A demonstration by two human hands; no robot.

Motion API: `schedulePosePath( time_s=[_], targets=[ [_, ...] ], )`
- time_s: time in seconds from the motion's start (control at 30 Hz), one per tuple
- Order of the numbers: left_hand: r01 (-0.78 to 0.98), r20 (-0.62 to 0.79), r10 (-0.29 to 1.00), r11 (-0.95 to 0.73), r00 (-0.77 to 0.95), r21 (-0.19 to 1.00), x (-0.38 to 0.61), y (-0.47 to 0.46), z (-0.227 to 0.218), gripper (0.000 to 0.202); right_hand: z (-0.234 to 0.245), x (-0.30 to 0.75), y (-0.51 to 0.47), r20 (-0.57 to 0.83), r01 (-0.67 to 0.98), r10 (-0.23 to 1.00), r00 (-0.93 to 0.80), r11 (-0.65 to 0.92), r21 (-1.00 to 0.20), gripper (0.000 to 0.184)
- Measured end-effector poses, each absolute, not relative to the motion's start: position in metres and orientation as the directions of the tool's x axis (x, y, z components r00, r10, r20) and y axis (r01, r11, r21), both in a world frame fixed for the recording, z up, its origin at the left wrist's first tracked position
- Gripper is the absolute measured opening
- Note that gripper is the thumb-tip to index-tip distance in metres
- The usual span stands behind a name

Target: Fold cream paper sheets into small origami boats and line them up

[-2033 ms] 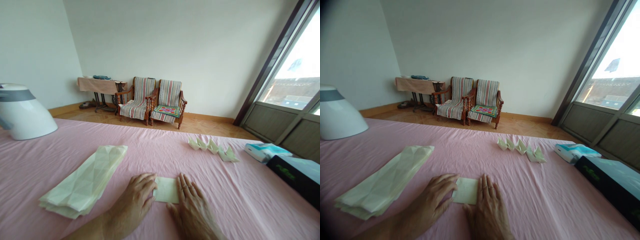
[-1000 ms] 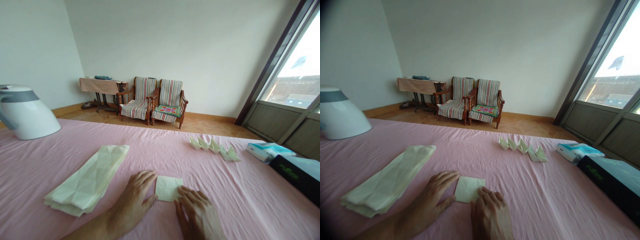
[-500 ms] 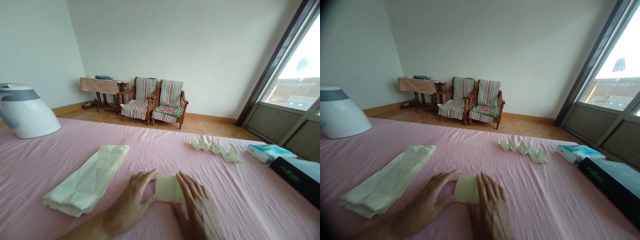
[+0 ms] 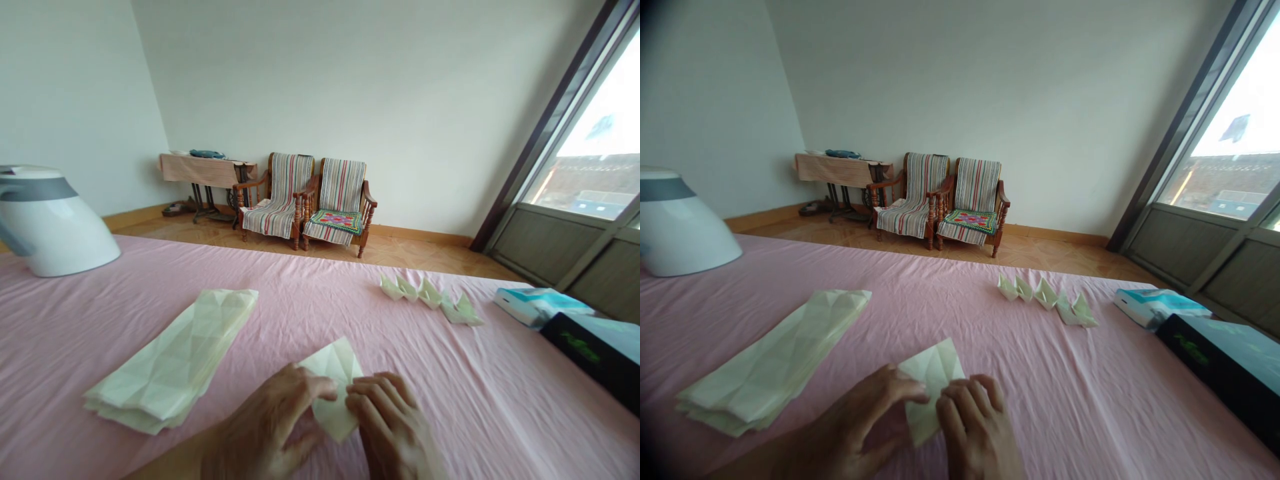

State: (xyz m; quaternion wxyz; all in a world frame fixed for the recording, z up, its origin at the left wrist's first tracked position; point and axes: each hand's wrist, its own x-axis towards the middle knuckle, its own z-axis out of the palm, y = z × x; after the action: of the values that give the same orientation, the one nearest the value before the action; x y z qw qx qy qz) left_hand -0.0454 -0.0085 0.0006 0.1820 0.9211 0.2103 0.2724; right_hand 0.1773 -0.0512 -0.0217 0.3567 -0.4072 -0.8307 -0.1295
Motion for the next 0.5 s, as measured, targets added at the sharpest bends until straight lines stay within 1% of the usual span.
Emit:
schedulePosePath(
  time_s=[0.07, 0.13, 0.23, 0.3, 0.43, 0.5],
  targets=[
    [0.334, 0.367, 0.519, -0.822, 0.772, 0.461, -0.044, -0.006, 0.002, 0.049, -0.027, 0.178, -0.048, 0.718, 0.755, 0.587, -0.374, 0.642, -0.131, 0.02],
    [0.351, 0.347, 0.521, -0.823, 0.78, 0.447, -0.042, -0.003, 0.004, 0.04, -0.031, 0.179, -0.043, 0.729, 0.751, 0.584, -0.356, 0.643, -0.149, 0.024],
    [0.327, 0.359, 0.485, -0.847, 0.797, 0.42, -0.041, -0.002, 0.006, 0.021, -0.038, 0.185, -0.037, 0.736, 0.753, 0.582, -0.345, 0.64, -0.153, 0.035],
    [0.301, 0.359, 0.454, -0.863, 0.816, 0.406, -0.04, -0.003, 0.007, 0.014, -0.041, 0.19, -0.035, 0.721, 0.769, 0.602, -0.344, 0.622, -0.152, 0.038],
    [0.277, 0.354, 0.416, -0.882, 0.838, 0.381, -0.039, -0.003, 0.008, 0.014, -0.038, 0.195, -0.037, 0.59, 0.794, 0.692, -0.416, 0.593, -0.135, 0.028],
    [0.274, 0.359, 0.401, -0.894, 0.843, 0.354, -0.039, -0.004, 0.009, 0.015, -0.032, 0.196, -0.039, 0.55, 0.776, 0.698, -0.459, 0.616, -0.134, 0.028]
  ],
)
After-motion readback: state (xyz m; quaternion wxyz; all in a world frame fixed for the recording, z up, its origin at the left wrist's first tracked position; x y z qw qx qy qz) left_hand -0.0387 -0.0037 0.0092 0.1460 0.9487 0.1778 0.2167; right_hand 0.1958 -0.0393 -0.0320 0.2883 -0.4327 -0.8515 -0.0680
